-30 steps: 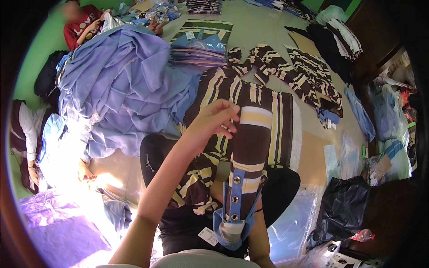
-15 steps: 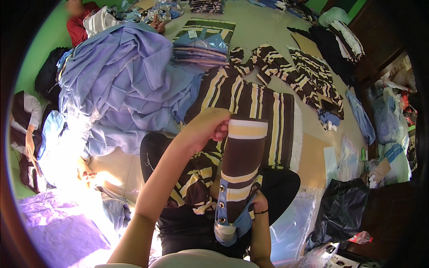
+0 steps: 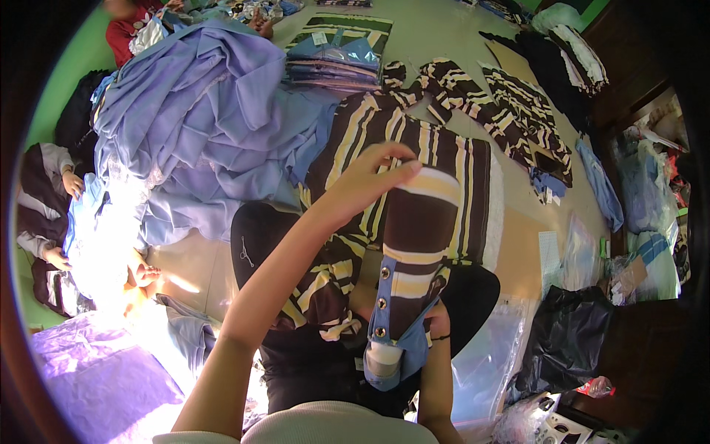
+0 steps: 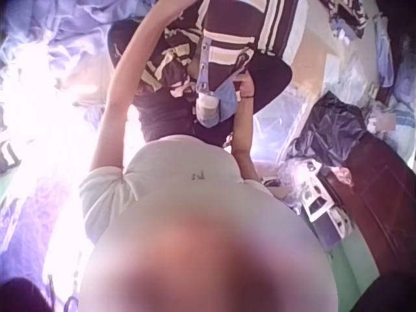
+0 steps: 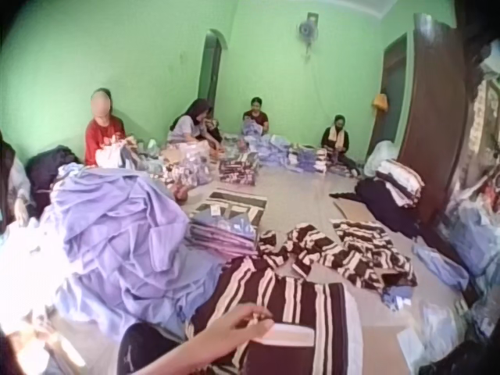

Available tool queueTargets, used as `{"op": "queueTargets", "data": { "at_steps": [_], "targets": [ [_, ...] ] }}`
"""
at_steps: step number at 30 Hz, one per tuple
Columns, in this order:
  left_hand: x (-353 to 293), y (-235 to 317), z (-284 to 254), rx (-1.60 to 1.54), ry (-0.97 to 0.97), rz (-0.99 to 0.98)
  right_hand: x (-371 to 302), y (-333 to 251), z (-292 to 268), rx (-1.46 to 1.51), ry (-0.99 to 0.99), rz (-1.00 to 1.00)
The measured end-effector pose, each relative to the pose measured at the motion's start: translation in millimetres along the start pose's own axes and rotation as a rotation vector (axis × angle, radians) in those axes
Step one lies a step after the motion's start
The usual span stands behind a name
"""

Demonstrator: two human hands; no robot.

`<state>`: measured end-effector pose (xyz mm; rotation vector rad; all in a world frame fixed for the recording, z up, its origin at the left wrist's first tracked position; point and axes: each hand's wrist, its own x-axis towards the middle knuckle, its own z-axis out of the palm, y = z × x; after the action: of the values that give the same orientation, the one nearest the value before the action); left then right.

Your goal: The person folds a striped garment and a blue garment, places each into a clear plastic bag, and stacks the sealed packages on the floor. The person repeats this process for multiple garments.

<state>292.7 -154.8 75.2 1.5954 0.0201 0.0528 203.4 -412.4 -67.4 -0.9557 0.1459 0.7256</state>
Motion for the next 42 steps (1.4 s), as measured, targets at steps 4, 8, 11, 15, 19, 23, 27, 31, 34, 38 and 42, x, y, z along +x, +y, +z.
{"op": "queueTargets", "data": {
  "at_steps": [4,8,11,15,19,23,27,31,34,38,42],
  "targets": [
    [10,-4,8,0.104,0.051,0.123,7,1,3,0.134,-0.015,0.003],
    [0,-2,15,-0.078,0.251,0.235,16,-12,9,0.277,0.010,-0.064],
    [-34,-9,9,-0.138,0.133,0.019,23,-32,6,0.275,0.028,-0.159],
    [-97,-34,-7,-0.073,-0.310,-0.511,21,-57,-3,0.254,0.081,-0.292],
    [-137,-54,12,-0.442,-0.551,-0.978,17,-69,-13,0.243,0.133,-0.392],
    [-140,-62,59,-0.928,-0.296,-0.965,9,-65,-26,0.229,0.177,-0.450],
    [-121,-57,68,-0.838,0.019,-0.780,-3,-64,-47,0.175,0.212,-0.483],
    [-110,-35,68,-0.710,0.156,-0.578,-15,-65,-48,0.136,0.192,-0.490],
    [-95,-25,66,-0.076,0.041,-0.256,-15,-59,-21,0.165,0.104,-0.433],
    [-83,-24,72,-0.338,0.057,-0.217,-12,-68,19,0.115,0.120,-0.271],
    [-78,-30,66,-0.475,0.061,-0.465,4,-80,32,0.147,0.074,-0.186]
  ]
}}
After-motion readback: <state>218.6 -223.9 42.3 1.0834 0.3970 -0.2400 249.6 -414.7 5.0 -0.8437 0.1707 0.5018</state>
